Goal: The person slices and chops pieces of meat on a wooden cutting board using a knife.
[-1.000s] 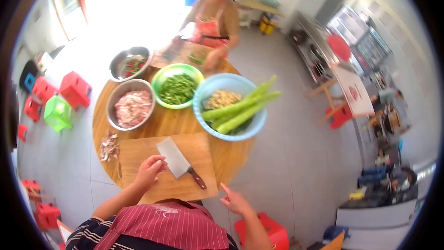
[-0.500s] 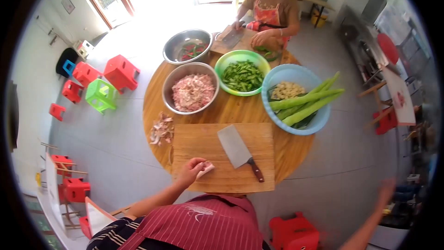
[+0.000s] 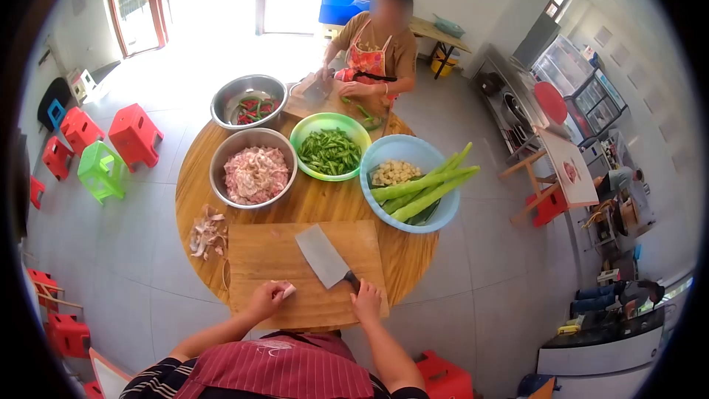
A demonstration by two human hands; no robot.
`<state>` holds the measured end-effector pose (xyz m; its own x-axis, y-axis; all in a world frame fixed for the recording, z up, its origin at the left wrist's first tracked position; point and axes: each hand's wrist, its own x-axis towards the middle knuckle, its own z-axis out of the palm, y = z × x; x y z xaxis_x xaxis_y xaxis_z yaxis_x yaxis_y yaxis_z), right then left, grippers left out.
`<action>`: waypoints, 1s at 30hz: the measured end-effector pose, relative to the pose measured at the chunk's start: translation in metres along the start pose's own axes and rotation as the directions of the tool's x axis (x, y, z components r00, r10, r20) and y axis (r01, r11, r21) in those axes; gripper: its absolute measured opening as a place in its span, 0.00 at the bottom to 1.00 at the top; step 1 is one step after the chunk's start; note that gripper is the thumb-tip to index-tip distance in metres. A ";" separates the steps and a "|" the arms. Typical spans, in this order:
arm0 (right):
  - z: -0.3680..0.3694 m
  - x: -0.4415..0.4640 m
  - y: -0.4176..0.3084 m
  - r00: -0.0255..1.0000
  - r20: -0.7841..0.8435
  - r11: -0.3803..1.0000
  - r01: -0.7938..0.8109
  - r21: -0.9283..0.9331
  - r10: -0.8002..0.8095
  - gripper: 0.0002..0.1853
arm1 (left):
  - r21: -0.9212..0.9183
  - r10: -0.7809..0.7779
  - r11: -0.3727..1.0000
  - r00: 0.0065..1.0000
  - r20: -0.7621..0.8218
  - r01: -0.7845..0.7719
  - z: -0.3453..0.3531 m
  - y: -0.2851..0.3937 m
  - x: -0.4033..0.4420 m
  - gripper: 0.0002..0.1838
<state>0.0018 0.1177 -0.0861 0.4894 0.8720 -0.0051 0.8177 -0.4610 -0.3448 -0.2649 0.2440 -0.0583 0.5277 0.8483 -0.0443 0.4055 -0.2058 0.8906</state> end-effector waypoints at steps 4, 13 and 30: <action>0.003 0.008 0.013 0.999 0.046 1.000 0.007 0.029 -0.008 0.28 | 0.128 -0.119 0.986 0.990 0.071 0.109 -0.011 0.006 -0.008 0.07; 0.001 0.010 0.009 0.999 0.046 1.000 -0.007 0.000 0.007 0.24 | 0.192 -0.091 0.978 0.994 0.060 0.078 -0.019 -0.004 -0.007 0.07; -0.012 0.023 0.018 0.998 -0.024 0.986 0.061 0.153 -0.058 0.26 | 0.347 0.008 0.937 0.994 0.105 -0.045 -0.001 -0.006 0.000 0.08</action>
<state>0.0314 0.1274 -0.0808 0.4482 0.8931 0.0379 0.7902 -0.3761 -0.4839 -0.2681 0.2463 -0.0633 0.6069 0.7903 -0.0842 0.6154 -0.4002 0.6791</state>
